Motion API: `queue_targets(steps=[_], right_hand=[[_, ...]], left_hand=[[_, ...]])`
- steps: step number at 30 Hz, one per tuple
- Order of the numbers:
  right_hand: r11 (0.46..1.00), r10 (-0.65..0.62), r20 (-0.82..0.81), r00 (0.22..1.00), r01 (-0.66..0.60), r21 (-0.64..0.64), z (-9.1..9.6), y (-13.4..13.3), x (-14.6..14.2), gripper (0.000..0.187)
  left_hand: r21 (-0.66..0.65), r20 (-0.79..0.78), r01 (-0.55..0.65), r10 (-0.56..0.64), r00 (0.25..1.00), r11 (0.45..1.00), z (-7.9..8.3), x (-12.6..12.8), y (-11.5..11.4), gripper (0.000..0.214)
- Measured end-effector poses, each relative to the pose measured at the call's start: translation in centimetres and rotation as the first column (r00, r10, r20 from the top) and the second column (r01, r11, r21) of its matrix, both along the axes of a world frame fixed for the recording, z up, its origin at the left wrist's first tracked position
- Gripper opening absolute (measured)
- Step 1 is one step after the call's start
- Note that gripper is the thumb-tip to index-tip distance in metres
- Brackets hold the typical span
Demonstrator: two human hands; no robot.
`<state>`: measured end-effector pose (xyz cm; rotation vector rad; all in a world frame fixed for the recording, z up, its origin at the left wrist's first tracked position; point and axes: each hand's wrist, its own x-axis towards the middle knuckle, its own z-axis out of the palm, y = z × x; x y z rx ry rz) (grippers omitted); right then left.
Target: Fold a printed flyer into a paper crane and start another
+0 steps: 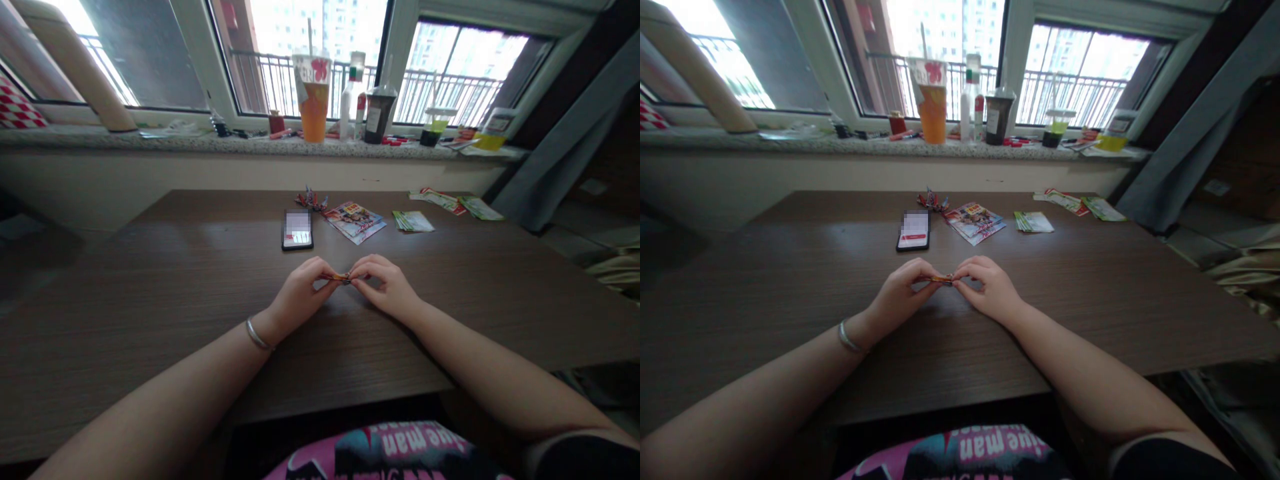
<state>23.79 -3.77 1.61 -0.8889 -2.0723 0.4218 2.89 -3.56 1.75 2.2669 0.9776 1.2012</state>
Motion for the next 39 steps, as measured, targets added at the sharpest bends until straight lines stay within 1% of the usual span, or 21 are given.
queue_targets(steps=[6,10,14,17,19,21,23,25,27,31,33,36,39], right_hand=[[0.998,0.068,-0.001,0.998,-0.068,-0.002,0.3,0.0,0.1,0.008],[0.997,0.08,-0.001,0.997,-0.08,0.004,0.5,0.0,0.2,0.009],[0.996,0.092,-0.007,0.996,-0.091,0.02,0.4,0.0,0.2,0.011],[0.998,0.045,0.0,0.999,-0.045,0.048,0.2,0.0,0.1,0.011],[0.997,0.013,0.004,1.0,-0.014,0.081,0.1,-0.1,-0.1,0.012],[0.992,0.009,-0.006,1.0,-0.008,0.123,0.1,-0.2,-0.2,0.014],[0.987,0.023,-0.019,1.0,-0.019,0.159,0.1,-0.3,-0.2,0.016],[0.984,0.031,-0.024,0.999,-0.026,0.178,0.1,-0.3,-0.3,0.016],[0.983,0.029,-0.03,0.999,-0.023,0.184,0.1,-0.3,-0.2,0.016],[0.983,0.023,-0.051,0.998,-0.014,0.184,-0.1,-0.3,-0.3,0.018],[0.982,0.019,-0.057,0.998,-0.008,0.187,-0.2,-0.3,-0.4,0.019],[0.981,0.013,-0.066,0.998,0.0,0.192,-0.2,-0.4,-0.6,0.02],[0.982,0.009,-0.069,0.998,0.004,0.187,-0.1,-0.5,-0.7,0.02]], left_hand=[[0.06,0.008,0.063,-0.063,0.998,0.996,-0.1,0.0,0.1,0.003],[0.092,0.024,0.115,-0.118,0.993,0.989,-0.1,0.0,0.2,0.002],[0.101,0.003,0.127,-0.128,0.992,0.987,0.0,-0.1,0.0,0.003],[0.086,0.0,0.114,-0.114,0.993,0.99,0.0,0.1,-0.1,0.003],[0.043,0.033,0.088,-0.089,0.995,0.995,-0.2,0.3,-0.2,0.004],[-0.006,0.095,0.068,-0.067,0.993,0.998,-0.5,0.5,-0.3,0.009],[-0.025,0.134,0.075,-0.071,0.988,0.997,-0.6,0.7,-0.3,0.016],[-0.003,0.099,0.093,-0.092,0.991,0.996,-0.5,0.7,-0.3,0.018],[0.016,0.044,0.105,-0.105,0.993,0.994,-0.3,0.7,-0.4,0.015],[-0.024,0.031,0.114,-0.113,0.993,0.993,0.0,0.5,-0.7,0.008],[-0.021,0.012,0.083,-0.083,0.996,0.996,0.1,0.5,-0.9,0.006],[0.019,-0.001,0.021,-0.021,1.0,1.0,0.2,0.5,-1.0,0.005],[0.049,0.031,0.013,-0.015,0.999,0.999,0.3,0.6,-1.0,0.004]])
